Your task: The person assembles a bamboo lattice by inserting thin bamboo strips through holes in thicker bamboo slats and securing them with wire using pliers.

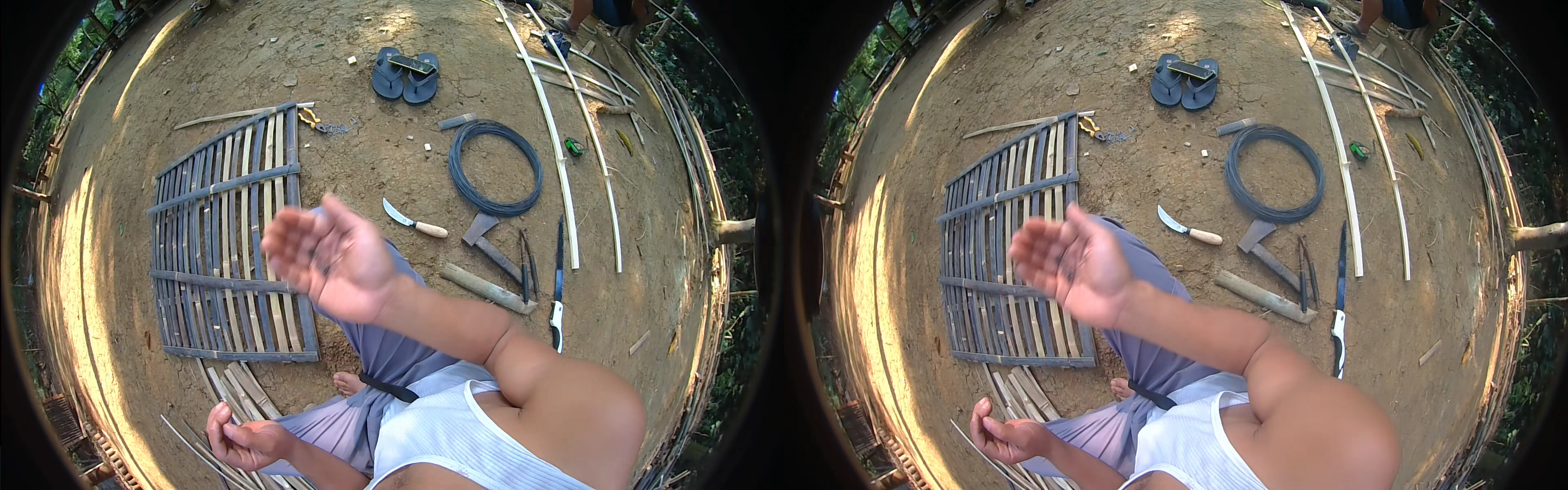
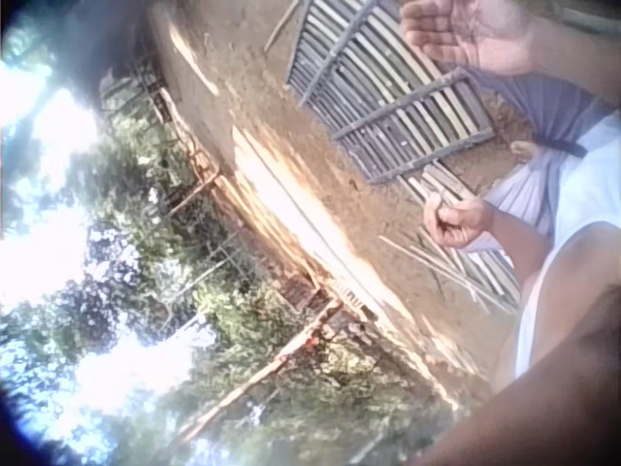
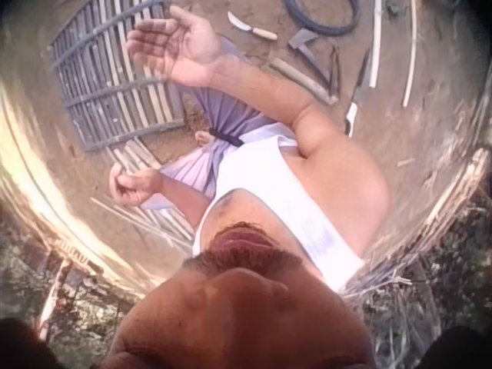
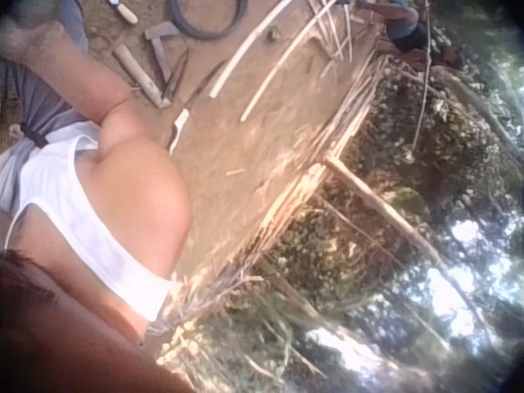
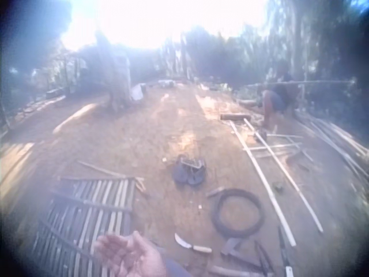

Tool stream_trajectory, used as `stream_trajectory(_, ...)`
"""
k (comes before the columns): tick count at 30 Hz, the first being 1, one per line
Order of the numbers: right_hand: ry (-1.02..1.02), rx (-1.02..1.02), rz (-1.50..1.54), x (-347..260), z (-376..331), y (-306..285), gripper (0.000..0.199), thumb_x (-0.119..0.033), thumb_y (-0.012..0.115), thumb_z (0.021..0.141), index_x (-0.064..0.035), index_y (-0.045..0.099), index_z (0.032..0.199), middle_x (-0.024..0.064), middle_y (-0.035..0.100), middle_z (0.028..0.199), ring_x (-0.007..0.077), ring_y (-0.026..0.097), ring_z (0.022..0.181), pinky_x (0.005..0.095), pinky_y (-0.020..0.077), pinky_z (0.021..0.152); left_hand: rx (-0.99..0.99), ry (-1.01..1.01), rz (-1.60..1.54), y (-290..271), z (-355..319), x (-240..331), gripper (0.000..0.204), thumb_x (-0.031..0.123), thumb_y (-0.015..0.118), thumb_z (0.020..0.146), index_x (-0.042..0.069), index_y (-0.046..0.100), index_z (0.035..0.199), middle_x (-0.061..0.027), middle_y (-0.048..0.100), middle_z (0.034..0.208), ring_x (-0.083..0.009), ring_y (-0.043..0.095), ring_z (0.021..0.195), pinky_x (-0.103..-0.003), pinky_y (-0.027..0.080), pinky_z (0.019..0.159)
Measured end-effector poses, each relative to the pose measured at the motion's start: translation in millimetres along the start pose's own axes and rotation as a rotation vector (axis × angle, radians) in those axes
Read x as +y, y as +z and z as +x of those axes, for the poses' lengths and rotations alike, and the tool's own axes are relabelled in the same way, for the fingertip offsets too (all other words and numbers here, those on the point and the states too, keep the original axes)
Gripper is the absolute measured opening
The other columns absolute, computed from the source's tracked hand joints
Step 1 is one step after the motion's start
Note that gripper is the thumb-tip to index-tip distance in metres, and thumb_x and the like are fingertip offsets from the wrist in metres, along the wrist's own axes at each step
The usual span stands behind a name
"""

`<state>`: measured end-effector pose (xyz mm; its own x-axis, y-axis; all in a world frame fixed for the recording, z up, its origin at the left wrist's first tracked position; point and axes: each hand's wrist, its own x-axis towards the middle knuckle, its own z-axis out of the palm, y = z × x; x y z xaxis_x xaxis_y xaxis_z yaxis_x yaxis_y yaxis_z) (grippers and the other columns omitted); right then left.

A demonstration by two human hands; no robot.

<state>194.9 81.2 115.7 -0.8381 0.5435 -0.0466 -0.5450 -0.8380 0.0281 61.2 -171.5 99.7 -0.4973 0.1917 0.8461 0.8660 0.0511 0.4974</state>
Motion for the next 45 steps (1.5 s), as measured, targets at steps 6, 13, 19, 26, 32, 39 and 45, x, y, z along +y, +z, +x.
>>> stream_trajectory(6, -0.656, 0.279, -0.3, -165.3, -18.2, -29.7, 0.05, -0.038, 0.038, 0.108, 0.0027, 0.066, 0.114, 0.0203, 0.07, 0.117, 0.0306, 0.067, 0.114, 0.0445, 0.0543, 0.103, 0.023, -0.294, 0.119, -24.2, -33.7, -28.1, 0.017, 0.001, 0.047, 0.102, -0.009, 0.058, 0.111, -0.0156, 0.065, 0.096, -0.0215, 0.063, 0.086, -0.035, 0.054, 0.084)
stream_trajectory(13, -0.463, 0.901, -0.288, -266.8, -10.9, -283.0, 0.034, -0.036, 0.053, 0.101, -0.0029, 0.063, 0.096, 0.0145, 0.069, 0.093, 0.0261, 0.067, 0.083, 0.034, 0.0572, 0.072, 0.008, -0.726, 0.094, -33.9, -64.6, -40.8, 0.015, 0.003, 0.051, 0.102, -0.005, 0.06, 0.111, -0.0117, 0.065, 0.095, -0.0164, 0.062, 0.086, -0.031, 0.053, 0.083)
stream_trajectory(19, -0.305, 1.18, -0.883, -282.9, 2.8, -353.9, 0.032, -0.032, 0.055, 0.101, -0.0098, 0.059, 0.079, 0.003, 0.059, 0.066, 0.0128, 0.056, 0.058, 0.0259, 0.042, 0.046, 0.065, -0.911, 0.052, -49.6, -73.8, -49.2, 0.014, 0.004, 0.053, 0.101, -0.003, 0.062, 0.11, -0.0079, 0.067, 0.093, -0.012, 0.062, 0.085, -0.027, 0.051, 0.079)
stream_trajectory(26, -0.019, 1.059, -2.479, -234.1, 23.3, -298.4, 0.027, -0.028, 0.066, 0.089, -0.0044, 0.076, 0.097, 0.0193, 0.074, 0.097, 0.0362, 0.071, 0.093, 0.0468, 0.0529, 0.086, 0.14, -1.045, 0.029, -59.5, -97.3, -66.5, 0.013, 0.003, 0.056, 0.099, -0.002, 0.063, 0.109, -0.0063, 0.068, 0.093, -0.0106, 0.063, 0.084, -0.025, 0.05, 0.075)
stream_trajectory(32, 0.004, 0.908, -2.572, -223.0, 9.5, -266.3, 0.044, -0.042, 0.053, 0.095, -0.0044, 0.072, 0.107, 0.0226, 0.072, 0.105, 0.0419, 0.069, 0.101, 0.0496, 0.0517, 0.083, 0.247, -1.307, -0.207, -22.9, -69.4, -130.0, 0.02, 0.011, 0.06, 0.098, 0.005, 0.06, 0.117, -0.0016, 0.067, 0.1, -0.0074, 0.062, 0.089, -0.022, 0.049, 0.072)
stream_trajectory(39, -0.194, 0.8, -2.657, -208.0, 13.6, -241.2, 0.043, -0.042, 0.053, 0.097, -0.0056, 0.071, 0.111, 0.019, 0.074, 0.104, 0.0394, 0.07, 0.097, 0.0474, 0.0521, 0.081, 0.497, -1.741, -0.127, -0.2, -154.4, -277.1, 0.033, 0.027, 0.066, 0.088, 0.007, 0.062, 0.114, -0.0043, 0.064, 0.095, -0.0186, 0.06, 0.087, -0.042, 0.051, 0.071)
stream_trajectory(45, -0.243, 0.732, -2.494, -180.2, 0.9, -164.9, 0.027, -0.021, 0.067, 0.091, -0.0012, 0.073, 0.108, 0.0128, 0.076, 0.093, 0.0214, 0.072, 0.087, 0.0361, 0.0541, 0.079, 0.369, -2.151, 0.37, 14.3, -284.8, -320.1, 0.068, 0.026, 0.064, 0.084, -0.008, 0.048, 0.14, -0.0278, 0.054, 0.143, -0.0402, 0.053, 0.132, -0.042, 0.044, 0.109)
